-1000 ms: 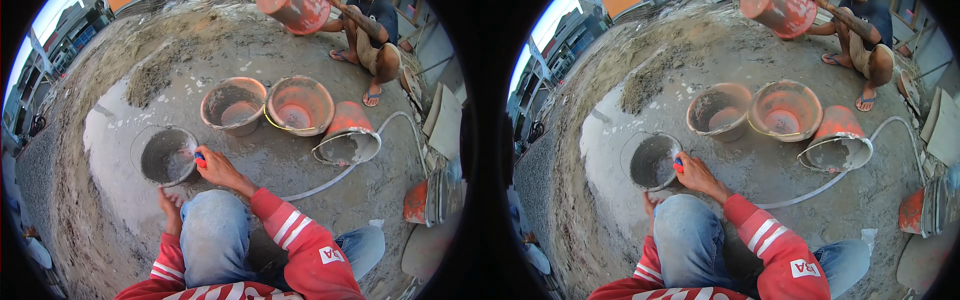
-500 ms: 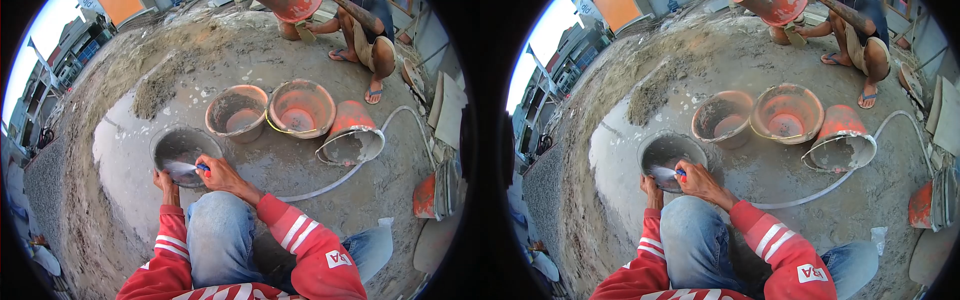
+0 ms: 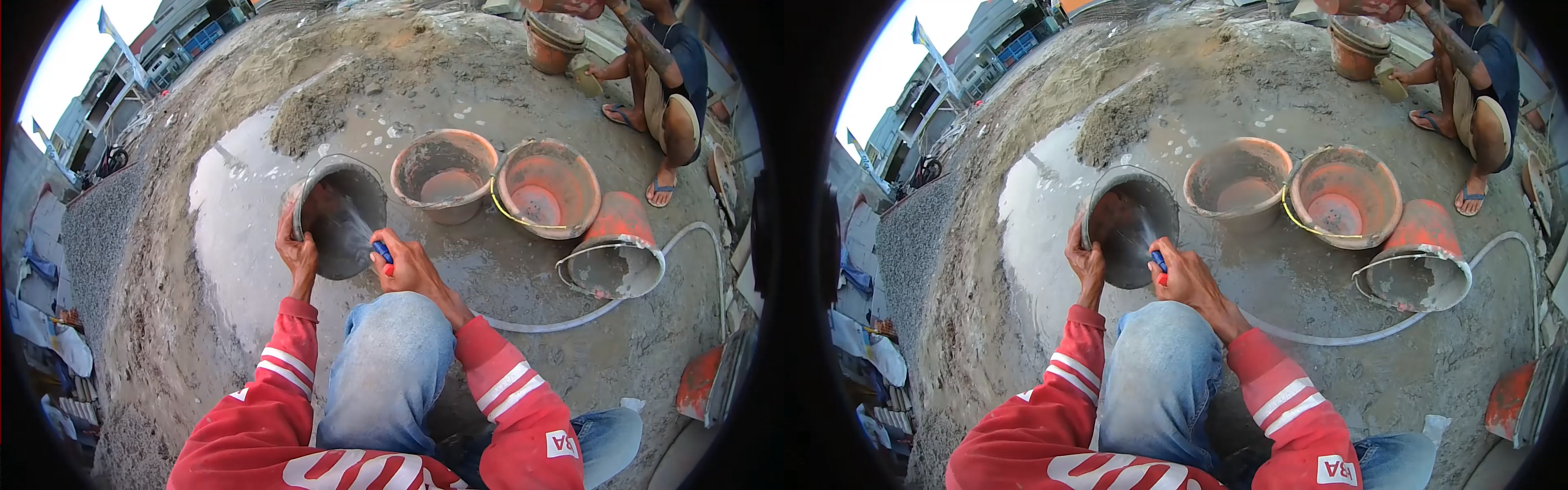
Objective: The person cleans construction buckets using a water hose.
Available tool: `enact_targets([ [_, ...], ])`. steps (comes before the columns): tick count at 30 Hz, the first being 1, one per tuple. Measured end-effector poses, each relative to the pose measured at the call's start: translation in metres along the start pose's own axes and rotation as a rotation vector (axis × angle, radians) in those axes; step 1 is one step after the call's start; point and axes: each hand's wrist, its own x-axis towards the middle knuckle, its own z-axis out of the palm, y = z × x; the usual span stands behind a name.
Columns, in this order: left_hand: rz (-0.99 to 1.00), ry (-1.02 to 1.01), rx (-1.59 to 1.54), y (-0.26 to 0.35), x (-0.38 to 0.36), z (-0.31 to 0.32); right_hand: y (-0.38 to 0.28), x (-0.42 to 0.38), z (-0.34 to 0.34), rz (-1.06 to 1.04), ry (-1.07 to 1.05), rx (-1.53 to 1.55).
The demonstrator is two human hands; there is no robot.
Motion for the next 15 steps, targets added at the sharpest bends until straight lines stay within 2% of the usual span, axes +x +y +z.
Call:
enact_targets([
  [4, 0.063, 0.02, 0.025, 0.002, 0.016, -0.013, -0.003, -0.001, -0.003, 0.037, -0.103, 0.031],
  [6, 0.064, 0.018, 0.012, -0.001, 0.027, -0.019, -0.001, -0.003, 0.0, -0.082, -0.087, 0.037],
  [9, 0.077, 0.002, -0.044, 0.004, 0.039, -0.022, -0.007, -0.007, -0.004, -0.069, -0.115, 0.035],
  [15, 0.126, -0.067, -0.079, 0.014, 0.062, -0.021, -0.02, -0.007, -0.015, -0.065, -0.032, 0.025],
])
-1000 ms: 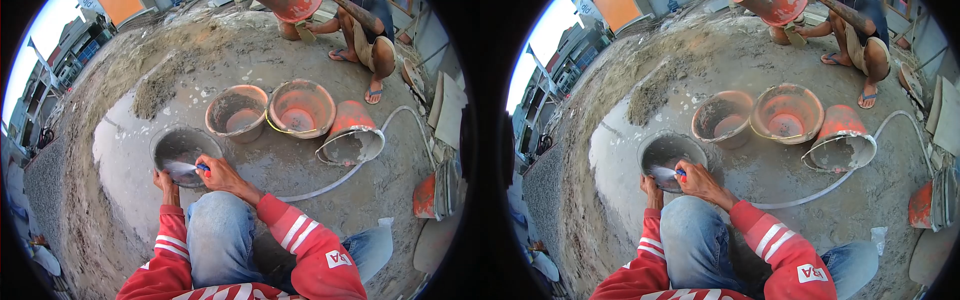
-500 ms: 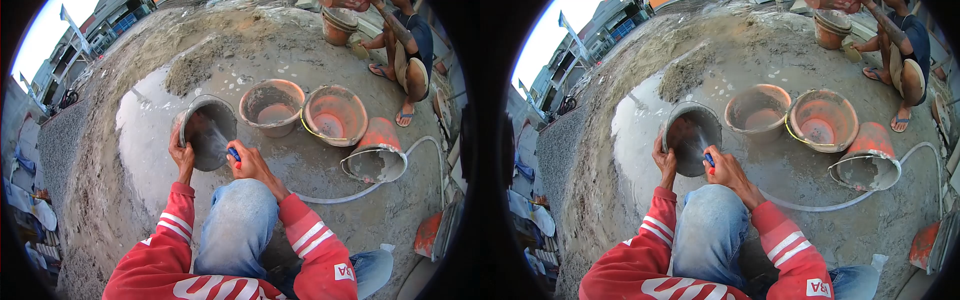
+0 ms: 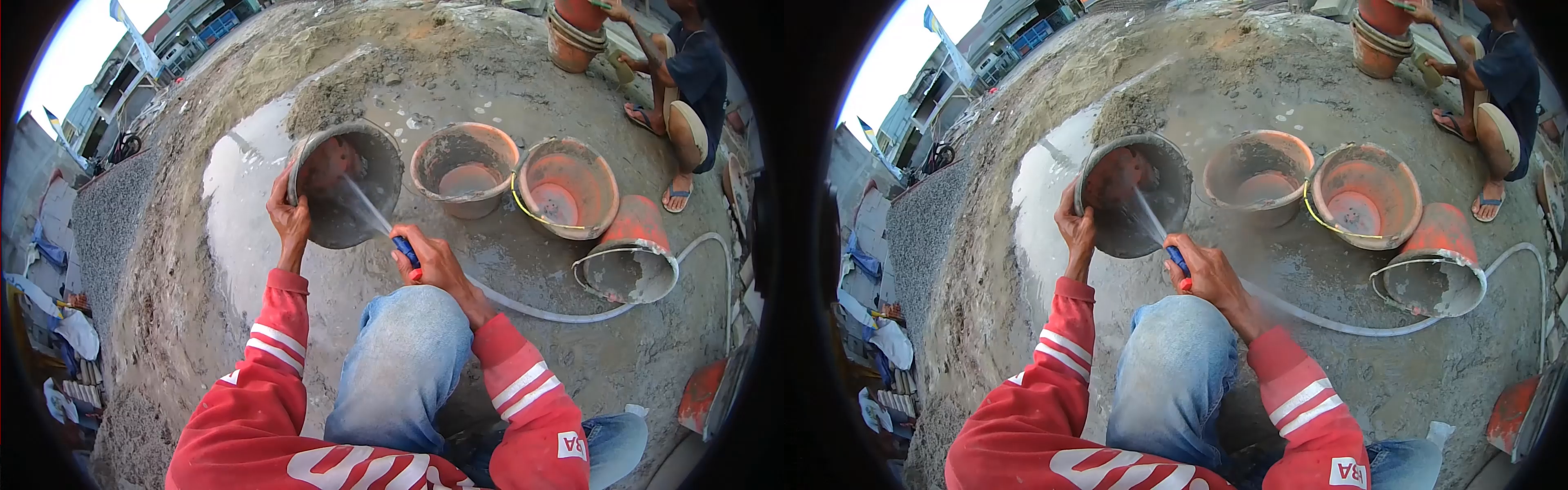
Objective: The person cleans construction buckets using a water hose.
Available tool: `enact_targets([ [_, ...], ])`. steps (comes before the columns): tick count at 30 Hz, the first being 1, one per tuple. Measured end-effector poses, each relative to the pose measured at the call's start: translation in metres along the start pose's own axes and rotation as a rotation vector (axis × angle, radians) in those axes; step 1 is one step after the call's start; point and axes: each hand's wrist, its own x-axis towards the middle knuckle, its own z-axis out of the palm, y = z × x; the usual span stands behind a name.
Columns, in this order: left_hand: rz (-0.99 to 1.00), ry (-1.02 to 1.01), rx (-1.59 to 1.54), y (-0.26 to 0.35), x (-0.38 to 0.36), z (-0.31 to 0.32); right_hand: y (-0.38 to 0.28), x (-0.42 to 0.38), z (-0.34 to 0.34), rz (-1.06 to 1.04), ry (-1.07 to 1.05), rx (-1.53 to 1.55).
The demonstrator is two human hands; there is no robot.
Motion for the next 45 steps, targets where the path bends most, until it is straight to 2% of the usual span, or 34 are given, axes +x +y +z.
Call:
enact_targets([
  [6, -0.006, -0.052, 0.02, 0.007, 0.0, 0.011, 0.005, 0.003, 0.001, -0.107, 0.099, -0.048],
  [12, -0.047, -0.061, 0.023, 0.018, 0.0, 0.023, 0.015, 0.003, 0.006, -0.12, 0.152, -0.091],
  [15, -0.026, -0.093, 0.038, 0.024, 0.005, 0.023, 0.007, 0.002, 0.001, -0.058, 0.073, -0.088],
  [22, 0.02, -0.115, 0.134, 0.032, 0.011, 0.019, 0.008, 0.002, 0.003, -0.092, 0.124, -0.092],
  [26, 0.027, -0.122, 0.129, 0.033, 0.01, 0.017, 0.009, 0.002, 0.002, -0.048, 0.07, -0.111],
  [30, 0.001, -0.111, 0.093, 0.035, 0.008, 0.018, 0.009, 0.001, 0.005, -0.13, 0.082, -0.109],
  [45, -0.039, -0.12, 0.055, 0.033, 0.001, 0.023, 0.007, 0.0, 0.004, -0.091, 0.112, -0.129],
])
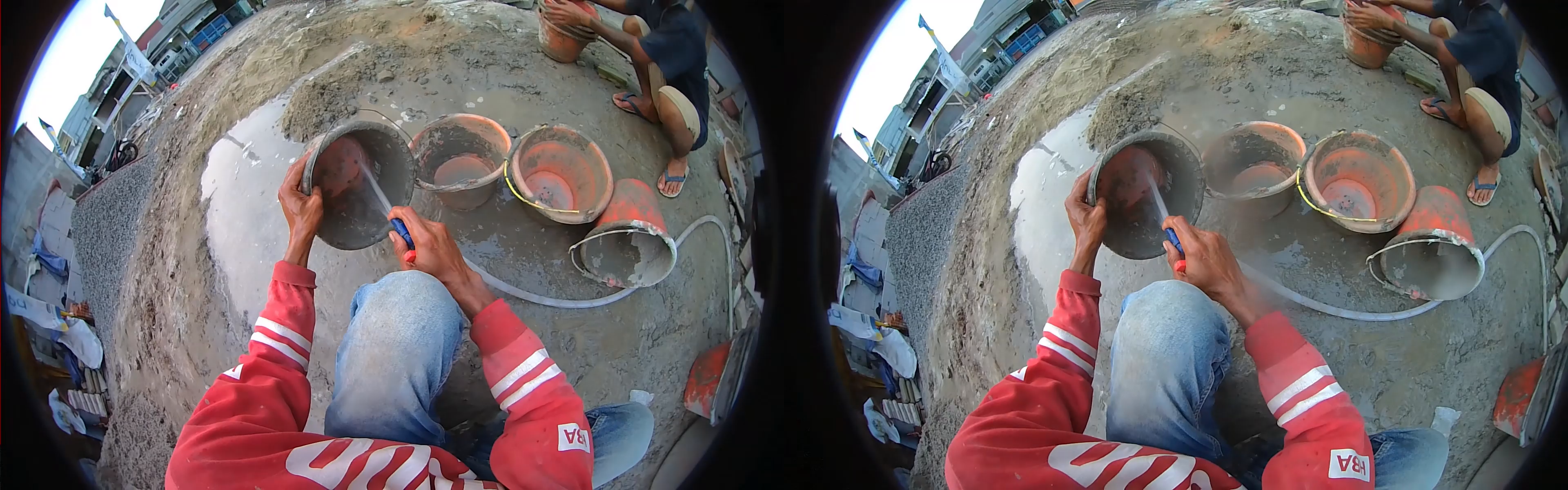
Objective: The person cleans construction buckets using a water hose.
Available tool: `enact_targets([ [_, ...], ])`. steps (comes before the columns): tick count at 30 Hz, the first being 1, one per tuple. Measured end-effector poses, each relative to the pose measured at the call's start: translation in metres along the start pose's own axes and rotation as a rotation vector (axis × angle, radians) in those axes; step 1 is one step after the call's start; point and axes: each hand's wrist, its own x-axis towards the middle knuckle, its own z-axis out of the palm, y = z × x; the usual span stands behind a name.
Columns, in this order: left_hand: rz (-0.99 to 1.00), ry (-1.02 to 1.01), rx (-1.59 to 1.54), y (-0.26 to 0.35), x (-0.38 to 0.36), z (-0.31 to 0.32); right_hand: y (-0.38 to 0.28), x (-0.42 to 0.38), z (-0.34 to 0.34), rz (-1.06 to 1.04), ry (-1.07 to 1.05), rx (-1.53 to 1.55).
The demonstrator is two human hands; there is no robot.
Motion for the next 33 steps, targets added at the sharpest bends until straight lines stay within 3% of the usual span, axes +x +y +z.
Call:
enact_targets([
  [6, -0.023, -0.019, -0.007, -0.005, 0.003, -0.003, -0.001, 0.0, -0.003, -0.091, -0.02, 0.036],
  [25, -0.1, 0.035, -0.182, -0.02, -0.002, -0.001, 0.006, -0.002, 0.0, -0.107, 0.002, 0.05],
  [30, -0.086, 0.06, -0.216, -0.035, -0.004, -0.006, -0.003, -0.001, -0.004, -0.002, -0.195, 0.159],
  [33, -0.032, 0.073, -0.236, -0.035, -0.006, -0.007, -0.004, -0.002, -0.001, -0.028, -0.187, 0.173],
])
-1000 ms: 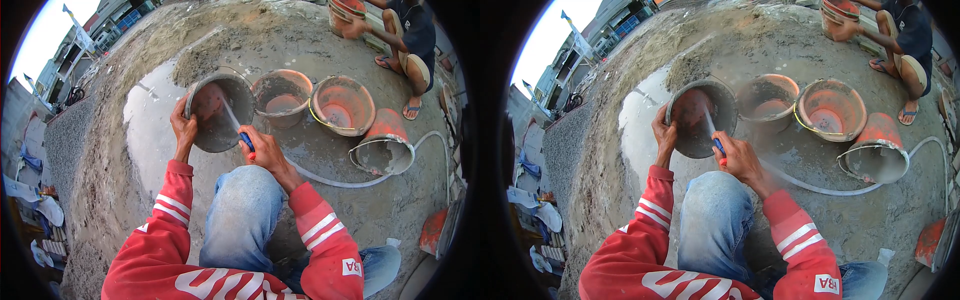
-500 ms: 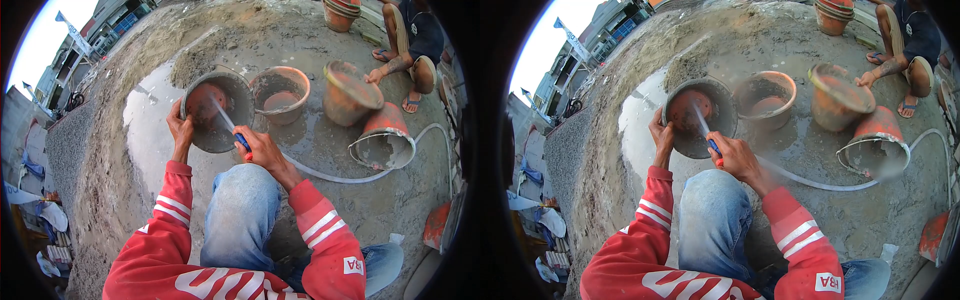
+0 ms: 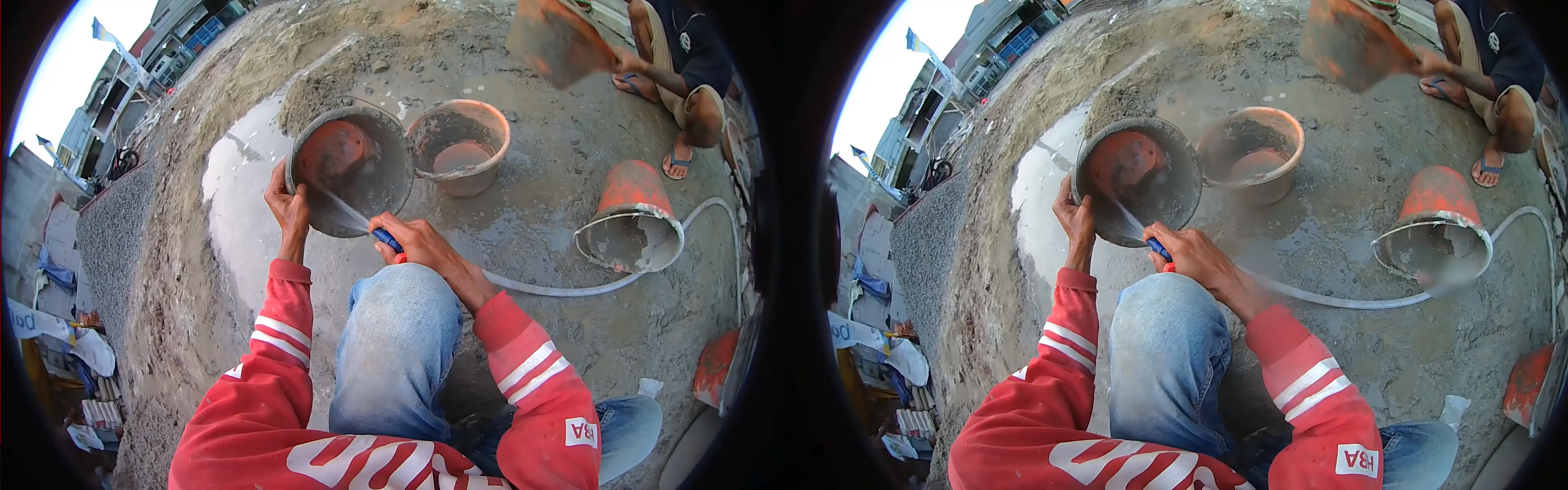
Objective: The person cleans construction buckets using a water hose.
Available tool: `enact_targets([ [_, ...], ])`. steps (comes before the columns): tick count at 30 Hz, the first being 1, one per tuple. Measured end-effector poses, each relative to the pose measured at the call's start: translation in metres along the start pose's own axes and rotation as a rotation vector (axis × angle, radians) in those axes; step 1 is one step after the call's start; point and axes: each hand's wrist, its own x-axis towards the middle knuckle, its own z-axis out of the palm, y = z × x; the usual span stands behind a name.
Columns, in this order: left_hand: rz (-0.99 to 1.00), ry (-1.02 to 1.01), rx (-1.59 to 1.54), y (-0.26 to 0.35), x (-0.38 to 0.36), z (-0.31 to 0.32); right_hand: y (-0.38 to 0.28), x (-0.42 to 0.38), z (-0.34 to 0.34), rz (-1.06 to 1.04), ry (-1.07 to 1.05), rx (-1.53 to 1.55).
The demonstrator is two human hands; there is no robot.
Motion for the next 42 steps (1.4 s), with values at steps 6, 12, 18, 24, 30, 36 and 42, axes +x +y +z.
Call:
enact_targets([
  [6, 0.068, 0.0, 0.051, 0.003, 0.003, -0.002, 0.006, 0.002, -0.004, 0.062, -0.003, -0.056],
  [12, 0.156, -0.008, 0.116, 0.011, 0.005, 0.002, 0.008, 0.001, 0.001, 0.085, -0.002, -0.025],
  [18, 0.131, -0.018, 0.158, 0.022, 0.004, 0.002, 0.005, 0.001, -0.002, 0.086, -0.021, -0.001],
  [24, 0.175, -0.031, 0.167, 0.024, 0.007, 0.006, 0.007, 0.002, -0.001, 0.055, 0.008, -0.005],
  [30, 0.177, -0.038, 0.176, 0.024, 0.007, 0.007, 0.008, 0.0, 0.002, 0.034, 0.009, 0.036],
  [36, 0.164, -0.056, 0.187, 0.024, 0.007, 0.007, 0.007, 0.003, -0.003, 0.056, 0.022, -0.032],
  [42, 0.055, -0.061, 0.092, 0.019, 0.003, 0.009, 0.005, 0.001, 0.003, -0.049, 0.088, 0.004],
])
